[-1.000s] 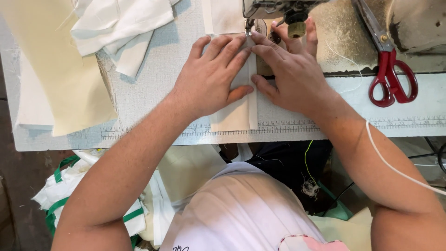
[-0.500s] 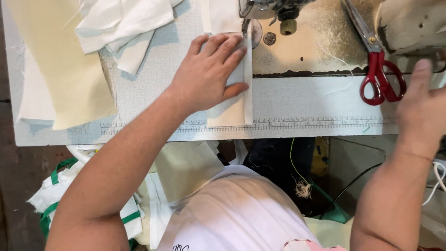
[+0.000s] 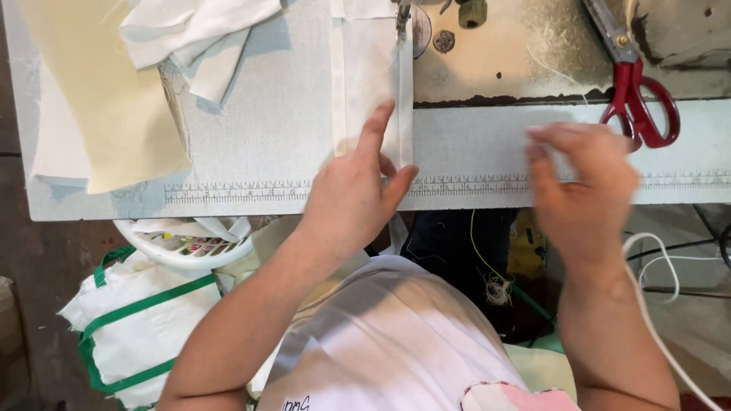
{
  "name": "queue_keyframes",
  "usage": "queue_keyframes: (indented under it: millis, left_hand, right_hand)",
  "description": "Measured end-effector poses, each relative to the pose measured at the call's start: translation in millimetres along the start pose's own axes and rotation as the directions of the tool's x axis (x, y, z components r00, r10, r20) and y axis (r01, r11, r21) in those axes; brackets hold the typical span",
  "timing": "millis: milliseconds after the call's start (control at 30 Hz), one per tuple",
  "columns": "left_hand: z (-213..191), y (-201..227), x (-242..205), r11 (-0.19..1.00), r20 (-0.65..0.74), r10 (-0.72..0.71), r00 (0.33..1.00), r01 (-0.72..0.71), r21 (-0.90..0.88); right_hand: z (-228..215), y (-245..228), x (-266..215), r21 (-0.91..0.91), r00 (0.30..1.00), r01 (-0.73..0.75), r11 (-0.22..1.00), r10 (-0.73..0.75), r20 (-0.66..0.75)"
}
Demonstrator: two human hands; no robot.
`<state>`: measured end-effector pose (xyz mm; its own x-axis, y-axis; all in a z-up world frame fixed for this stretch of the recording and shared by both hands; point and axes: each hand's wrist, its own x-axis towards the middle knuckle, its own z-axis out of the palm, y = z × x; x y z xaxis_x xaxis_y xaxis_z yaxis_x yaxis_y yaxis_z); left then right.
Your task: Folding and aligning small white fabric pieces on a sewing machine table for preparation.
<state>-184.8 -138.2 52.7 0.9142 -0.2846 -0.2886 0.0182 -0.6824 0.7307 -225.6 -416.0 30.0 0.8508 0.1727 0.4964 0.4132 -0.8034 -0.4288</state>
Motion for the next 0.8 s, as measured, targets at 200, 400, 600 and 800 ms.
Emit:
queue_keyframes:
  millis: [200,400,600,800]
  left_hand:
    - [-3.7,4.2,3.5,0.951,0.005,-0.119,0.993,0.115,-0.286]
    - [-18.7,3.1,11.0,0.849,0.128,-0.205,0.970,0.242,-0.471]
    - [-23.4,-2.5,6.2,0.940,0.079,-0.012,0.997,0.038,-0.340]
    - [-1.3,-46.9,73.3,0.633,-0.157,0.684,0.712,-0.474,0.612]
  right_hand:
    - [52.5,-32.9,18.8,0.090,0.984,0.140,0.986,-0.149,0.098]
    - [80.6,-25.4,25.8,-0.014,0.937,0.336,0.942,-0.333,0.104]
    - [80.5,-39.6,38.7,-0.091,0.893,0.443,0.892,-0.448,-0.047]
    - [74.6,-38.8,35.8,-0.143,0.883,0.468,0.872,-0.459,0.093]
